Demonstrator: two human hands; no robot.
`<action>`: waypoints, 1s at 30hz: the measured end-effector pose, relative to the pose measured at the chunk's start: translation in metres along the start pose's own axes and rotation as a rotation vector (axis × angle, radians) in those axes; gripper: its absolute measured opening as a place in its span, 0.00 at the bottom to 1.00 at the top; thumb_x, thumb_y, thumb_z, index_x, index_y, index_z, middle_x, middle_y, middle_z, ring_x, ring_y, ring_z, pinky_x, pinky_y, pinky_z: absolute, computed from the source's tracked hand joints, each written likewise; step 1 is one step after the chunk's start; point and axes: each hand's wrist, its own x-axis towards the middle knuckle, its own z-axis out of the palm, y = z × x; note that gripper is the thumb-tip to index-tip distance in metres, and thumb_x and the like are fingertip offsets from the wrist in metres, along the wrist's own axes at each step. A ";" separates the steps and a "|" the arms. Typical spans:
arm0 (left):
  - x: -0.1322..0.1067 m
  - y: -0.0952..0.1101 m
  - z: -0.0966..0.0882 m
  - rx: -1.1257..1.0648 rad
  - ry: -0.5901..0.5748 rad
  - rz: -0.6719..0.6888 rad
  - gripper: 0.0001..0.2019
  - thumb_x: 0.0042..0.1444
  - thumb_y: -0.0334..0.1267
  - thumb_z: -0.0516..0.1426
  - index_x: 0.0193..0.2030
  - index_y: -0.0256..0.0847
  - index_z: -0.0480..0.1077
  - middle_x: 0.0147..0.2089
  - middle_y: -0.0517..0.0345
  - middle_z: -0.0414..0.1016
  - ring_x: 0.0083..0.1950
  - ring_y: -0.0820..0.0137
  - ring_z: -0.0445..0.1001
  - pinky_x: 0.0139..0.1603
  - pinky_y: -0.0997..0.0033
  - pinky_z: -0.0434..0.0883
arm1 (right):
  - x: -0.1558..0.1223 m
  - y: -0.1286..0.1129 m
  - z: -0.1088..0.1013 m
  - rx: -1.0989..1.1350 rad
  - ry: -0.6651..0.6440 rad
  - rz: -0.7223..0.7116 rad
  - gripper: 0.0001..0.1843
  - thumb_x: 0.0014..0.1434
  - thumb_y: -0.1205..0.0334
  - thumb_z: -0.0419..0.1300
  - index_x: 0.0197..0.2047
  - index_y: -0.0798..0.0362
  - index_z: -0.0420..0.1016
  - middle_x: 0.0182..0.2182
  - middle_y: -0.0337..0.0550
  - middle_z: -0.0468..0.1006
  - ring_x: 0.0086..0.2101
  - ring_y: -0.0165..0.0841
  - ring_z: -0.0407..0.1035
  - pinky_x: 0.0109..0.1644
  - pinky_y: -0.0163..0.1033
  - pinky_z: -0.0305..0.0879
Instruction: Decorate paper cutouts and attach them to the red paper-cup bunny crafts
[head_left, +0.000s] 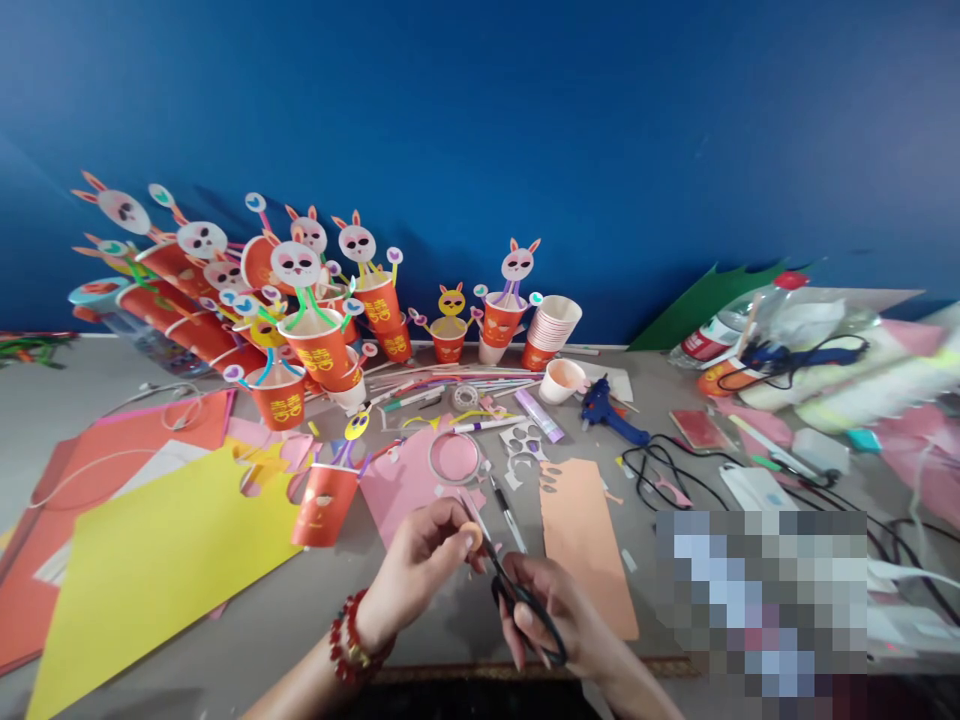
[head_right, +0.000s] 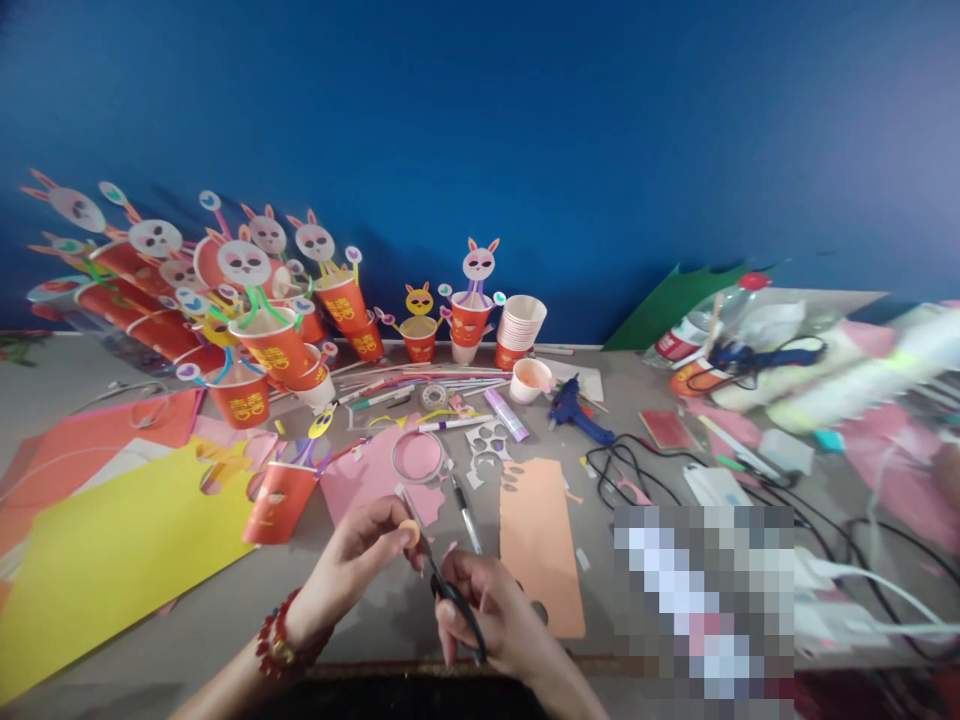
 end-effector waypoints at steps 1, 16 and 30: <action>0.000 0.000 -0.001 0.006 -0.004 -0.001 0.16 0.61 0.48 0.59 0.30 0.37 0.69 0.29 0.55 0.74 0.30 0.71 0.75 0.35 0.72 0.69 | 0.000 -0.001 0.000 -0.004 0.003 -0.001 0.36 0.50 0.26 0.59 0.34 0.54 0.63 0.17 0.33 0.68 0.16 0.24 0.58 0.21 0.29 0.49; 0.001 -0.002 -0.003 0.008 -0.025 -0.015 0.16 0.62 0.47 0.59 0.30 0.37 0.68 0.32 0.54 0.75 0.30 0.71 0.74 0.35 0.72 0.69 | 0.001 -0.005 0.002 -0.015 0.036 0.022 0.37 0.46 0.24 0.60 0.34 0.52 0.62 0.19 0.32 0.66 0.16 0.24 0.59 0.21 0.30 0.54; 0.001 -0.002 -0.005 -0.094 -0.047 -0.043 0.15 0.59 0.47 0.61 0.31 0.37 0.68 0.33 0.54 0.76 0.30 0.71 0.75 0.36 0.71 0.70 | 0.001 -0.004 0.000 -0.025 0.033 0.021 0.35 0.47 0.24 0.60 0.31 0.51 0.59 0.18 0.30 0.65 0.15 0.23 0.57 0.20 0.30 0.51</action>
